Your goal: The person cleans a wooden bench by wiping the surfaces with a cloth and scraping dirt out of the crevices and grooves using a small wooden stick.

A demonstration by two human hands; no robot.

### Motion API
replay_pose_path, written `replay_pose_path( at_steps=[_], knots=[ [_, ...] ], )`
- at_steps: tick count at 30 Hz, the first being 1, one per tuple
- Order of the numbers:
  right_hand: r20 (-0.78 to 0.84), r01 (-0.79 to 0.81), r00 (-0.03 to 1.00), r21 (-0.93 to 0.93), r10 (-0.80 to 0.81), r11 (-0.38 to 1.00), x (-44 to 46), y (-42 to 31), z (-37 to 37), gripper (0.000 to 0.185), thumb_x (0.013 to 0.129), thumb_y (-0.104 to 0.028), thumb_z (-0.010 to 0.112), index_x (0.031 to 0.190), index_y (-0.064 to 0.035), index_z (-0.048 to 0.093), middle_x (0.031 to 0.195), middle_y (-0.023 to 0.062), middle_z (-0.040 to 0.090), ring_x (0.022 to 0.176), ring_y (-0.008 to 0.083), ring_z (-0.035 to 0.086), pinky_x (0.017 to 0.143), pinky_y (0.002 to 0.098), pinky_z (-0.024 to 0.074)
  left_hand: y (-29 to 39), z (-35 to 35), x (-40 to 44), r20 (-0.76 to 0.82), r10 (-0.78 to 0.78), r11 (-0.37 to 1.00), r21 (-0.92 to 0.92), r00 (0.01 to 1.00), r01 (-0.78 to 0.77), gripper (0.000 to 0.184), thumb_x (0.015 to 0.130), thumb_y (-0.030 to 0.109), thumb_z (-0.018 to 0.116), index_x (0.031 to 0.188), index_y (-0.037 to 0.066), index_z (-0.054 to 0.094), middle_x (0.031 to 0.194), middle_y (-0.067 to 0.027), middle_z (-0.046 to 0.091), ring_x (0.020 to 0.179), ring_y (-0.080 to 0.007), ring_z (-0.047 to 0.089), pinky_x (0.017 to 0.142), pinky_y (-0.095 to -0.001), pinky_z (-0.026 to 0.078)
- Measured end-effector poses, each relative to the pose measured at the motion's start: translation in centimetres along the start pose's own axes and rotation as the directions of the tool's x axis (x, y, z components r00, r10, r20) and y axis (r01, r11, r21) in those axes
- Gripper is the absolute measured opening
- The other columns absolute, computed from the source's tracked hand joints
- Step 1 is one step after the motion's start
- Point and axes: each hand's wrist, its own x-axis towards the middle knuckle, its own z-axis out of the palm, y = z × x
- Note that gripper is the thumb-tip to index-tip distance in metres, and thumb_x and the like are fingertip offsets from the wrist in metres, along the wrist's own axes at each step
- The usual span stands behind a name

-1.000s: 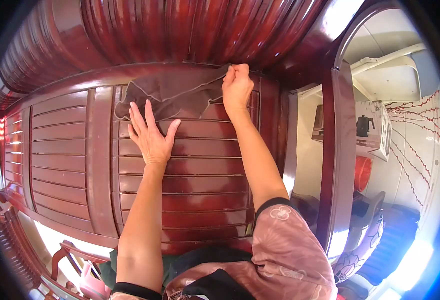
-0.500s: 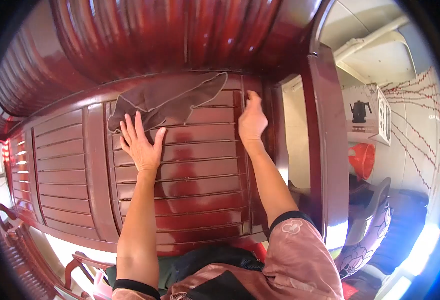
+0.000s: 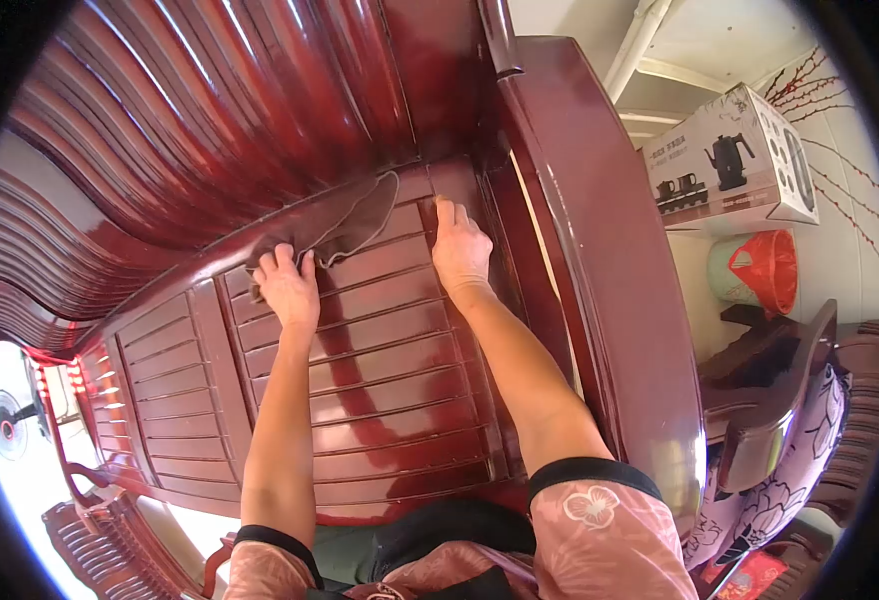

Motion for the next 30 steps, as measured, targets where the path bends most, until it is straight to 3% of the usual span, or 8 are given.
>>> replay_pose_path(
  at_steps=[5,8,14,16,19,23,28,30],
  knots=[
    [-0.008,-0.007,1.000,-0.021,0.007,1.000,0.0,-0.1,-0.1,0.038,0.085,-0.005,0.057,0.122,-0.0135,0.053,0.100,0.0078,0.065,0.085,0.0276,0.069,0.068,0.0391,0.0580,4.1,-3.7,4.1,-0.372,0.070,0.807,-0.525,0.926,-0.272,0.032,0.083,-0.004,0.065,0.110,0.004,0.051,0.110,-0.0192,0.051,0.106,-0.0408,0.053,0.095,-0.0466,0.042],
    [-0.006,-0.020,1.000,-0.031,0.020,0.999,-0.1,-0.4,-0.2,0.038,0.085,-0.004,0.057,0.121,-0.0135,0.055,0.099,0.0072,0.065,0.084,0.0270,0.070,0.068,0.0381,0.0580,8.7,-6.3,8.0,-0.643,0.191,0.781,-0.358,0.741,-0.512,0.039,0.081,-0.006,0.063,0.118,0.004,0.053,0.120,-0.0189,0.050,0.119,-0.0383,0.048,0.105,-0.0461,0.036],
    [-0.017,-0.025,1.000,0.038,0.025,0.999,0.0,-0.2,-0.4,0.033,0.091,-0.006,0.052,0.124,-0.0124,0.054,0.107,0.0105,0.066,0.086,0.0326,0.069,0.068,0.0441,0.0573,7.2,0.6,8.9,-0.464,0.564,0.773,0.005,0.684,-0.634,0.045,0.080,0.001,0.060,0.124,0.009,0.057,0.135,-0.0175,0.050,0.136,-0.0382,0.040,0.115,-0.0489,0.031],
    [-0.006,-0.037,0.999,0.036,0.037,0.999,0.1,-0.1,-0.2,0.032,0.093,-0.007,0.052,0.125,-0.0127,0.054,0.111,0.0106,0.067,0.088,0.0341,0.069,0.070,0.0454,0.0574,2.8,3.6,5.3,0.036,0.702,0.709,0.059,0.711,-0.703,0.037,0.086,0.007,0.055,0.122,0.013,0.057,0.138,-0.0073,0.051,0.138,-0.0292,0.041,0.117,-0.0504,0.029],
    [0.017,-0.043,0.999,0.044,0.043,0.998,0.0,-0.3,-0.5,0.032,0.094,-0.008,0.051,0.125,-0.0130,0.053,0.113,0.0111,0.066,0.090,0.0345,0.069,0.071,0.0461,0.0574,2.6,2.5,4.9,0.106,0.655,0.753,-0.015,0.748,-0.658,0.034,0.086,0.009,0.054,0.120,0.014,0.058,0.137,-0.0042,0.052,0.138,-0.0234,0.041,0.119,-0.0501,0.027],
    [-0.024,-0.013,1.000,0.009,0.013,1.000,0.1,-0.3,-0.4,0.039,0.086,-0.004,0.055,0.124,-0.0123,0.053,0.104,0.0095,0.066,0.087,0.0292,0.070,0.069,0.0398,0.0589,3.2,0.9,5.8,0.063,0.698,0.712,0.045,0.714,-0.700,0.029,0.090,0.022,0.063,0.116,0.012,0.059,0.123,-0.0030,0.058,0.124,-0.0241,0.050,0.118,-0.0507,0.027],
    [-0.008,-0.030,0.999,0.022,0.031,0.999,0.1,-0.3,-0.3,0.038,0.086,-0.004,0.056,0.123,-0.0125,0.053,0.105,0.0096,0.066,0.087,0.0293,0.070,0.069,0.0400,0.0590,6.7,-3.0,9.7,0.015,0.679,0.725,0.148,0.734,-0.673,0.044,0.082,0.054,0.069,0.104,0.016,0.067,0.108,-0.0009,0.061,0.112,-0.0227,0.055,0.111,-0.0689,0.021],
    [-0.012,-0.031,0.999,0.014,0.031,0.999,0.0,-0.2,-0.3,0.038,0.086,-0.004,0.056,0.123,-0.0125,0.053,0.105,0.0095,0.066,0.088,0.0294,0.070,0.069,0.0398,0.0590,8.9,-5.6,11.9,-0.244,0.620,0.783,0.137,0.746,-0.607,0.061,0.078,0.066,0.066,0.104,0.012,0.069,0.110,-0.0067,0.061,0.110,-0.0263,0.056,0.112,-0.0727,0.014]
  ],
)
